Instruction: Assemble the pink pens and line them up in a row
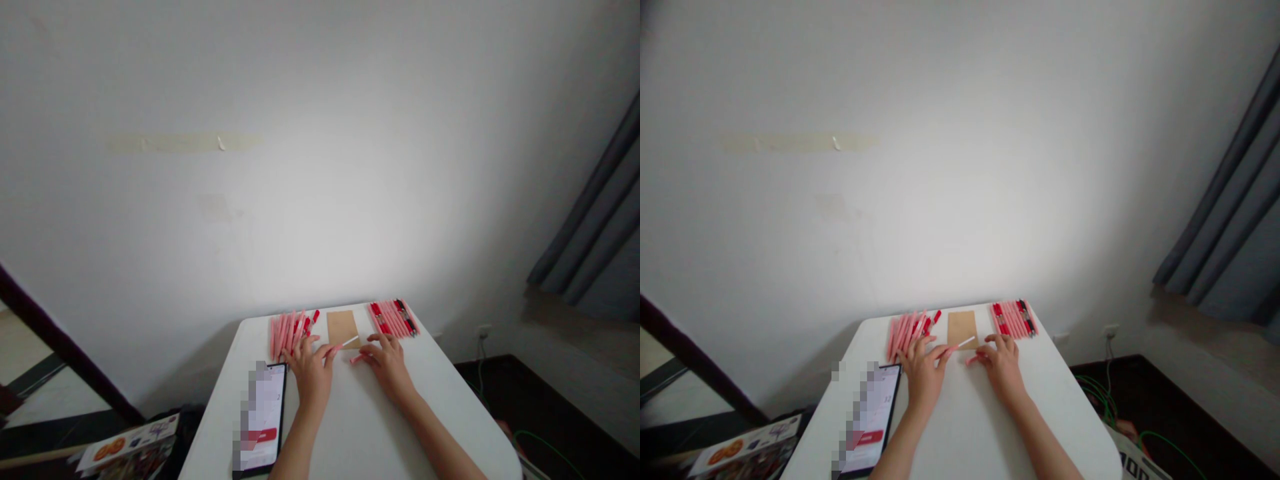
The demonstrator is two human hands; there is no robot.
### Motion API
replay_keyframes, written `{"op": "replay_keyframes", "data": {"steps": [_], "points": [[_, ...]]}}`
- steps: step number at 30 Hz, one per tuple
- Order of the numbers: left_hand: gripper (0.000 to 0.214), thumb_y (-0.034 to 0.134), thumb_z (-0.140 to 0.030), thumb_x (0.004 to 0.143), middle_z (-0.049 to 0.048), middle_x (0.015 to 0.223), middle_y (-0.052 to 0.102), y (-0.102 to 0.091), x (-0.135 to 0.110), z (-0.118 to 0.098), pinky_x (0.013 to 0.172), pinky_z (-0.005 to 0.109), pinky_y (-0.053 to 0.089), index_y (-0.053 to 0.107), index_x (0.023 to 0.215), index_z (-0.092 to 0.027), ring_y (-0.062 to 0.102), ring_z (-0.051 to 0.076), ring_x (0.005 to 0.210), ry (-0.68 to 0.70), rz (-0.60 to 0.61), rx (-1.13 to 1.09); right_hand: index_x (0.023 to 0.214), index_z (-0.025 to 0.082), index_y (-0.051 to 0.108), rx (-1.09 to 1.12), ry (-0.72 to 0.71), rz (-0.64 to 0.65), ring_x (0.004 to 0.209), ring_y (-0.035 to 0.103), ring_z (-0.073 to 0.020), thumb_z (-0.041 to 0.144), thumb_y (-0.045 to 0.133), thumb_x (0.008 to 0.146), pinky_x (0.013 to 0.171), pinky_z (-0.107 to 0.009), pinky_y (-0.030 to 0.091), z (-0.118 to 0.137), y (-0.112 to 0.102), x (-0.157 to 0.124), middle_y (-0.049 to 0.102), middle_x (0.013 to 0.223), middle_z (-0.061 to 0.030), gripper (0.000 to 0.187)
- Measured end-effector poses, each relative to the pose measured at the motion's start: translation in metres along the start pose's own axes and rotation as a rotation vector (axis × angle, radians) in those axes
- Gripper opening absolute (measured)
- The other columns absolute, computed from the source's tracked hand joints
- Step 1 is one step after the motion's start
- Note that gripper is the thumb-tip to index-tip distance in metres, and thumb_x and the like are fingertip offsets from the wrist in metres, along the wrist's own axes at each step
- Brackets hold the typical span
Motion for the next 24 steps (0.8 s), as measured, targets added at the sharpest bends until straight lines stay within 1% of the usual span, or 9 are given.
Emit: {"op": "replay_keyframes", "data": {"steps": [8,11,13,18,24], "points": [[0.016,0.056,-0.038,0.082,0.0033,0.110,0.060,-0.002,0.000,-0.002,0.104,0.069,0.017,0.072,0.088,-0.037,0.047,0.026,0.113,0.003,0.008,0.000,0.093,0.030,0.070,0.013,-0.018,-0.069,0.105,0.049,-0.0247,0.026,0.059,0.085,0.090,-0.041,0.039,-0.002,-0.006,0.001,0.064,0.107,-0.0036,0.014],[0.015,0.058,-0.038,0.082,0.0023,0.109,0.061,-0.002,0.001,-0.002,0.103,0.069,0.018,0.071,0.087,-0.039,0.047,0.026,0.112,0.001,0.004,0.004,0.094,0.029,0.069,0.022,-0.019,-0.094,0.102,0.049,-0.0240,0.028,0.057,0.086,0.089,-0.040,0.039,-0.004,-0.006,0.001,0.065,0.104,-0.0037,0.014],[0.014,0.059,-0.038,0.081,0.0027,0.108,0.061,-0.002,0.001,-0.001,0.103,0.069,0.018,0.072,0.086,-0.038,0.048,0.027,0.111,-0.004,0.007,0.003,0.095,0.028,0.069,0.026,-0.011,-0.113,0.100,0.050,-0.0238,0.030,0.055,0.088,0.088,-0.039,0.039,-0.006,-0.006,0.001,0.065,0.102,-0.0043,0.016],[0.014,0.059,-0.036,0.081,0.0025,0.110,0.060,-0.001,0.001,0.000,0.104,0.068,0.018,0.072,0.087,-0.038,0.047,0.026,0.113,-0.018,0.018,-0.010,0.096,0.026,0.068,0.002,0.046,-0.163,0.101,0.049,-0.0248,0.031,0.050,0.090,0.087,-0.039,0.037,-0.012,-0.009,0.001,0.066,0.100,-0.0059,0.020],[0.014,0.059,-0.036,0.081,0.0030,0.111,0.059,-0.001,0.001,0.000,0.103,0.067,0.017,0.072,0.087,-0.037,0.047,0.027,0.113,-0.020,0.028,-0.029,0.097,0.027,0.069,-0.056,0.131,-0.205,0.097,0.049,-0.0256,0.032,0.048,0.090,0.086,-0.040,0.035,-0.017,-0.011,-0.002,0.066,0.098,-0.0062,0.022]]}}
Point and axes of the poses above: each hand's wrist, its own x-axis towards the middle knuckle, its own y-axis out of the palm, z = x × y, the point moved 6 cm from there along x, towards the middle knuckle
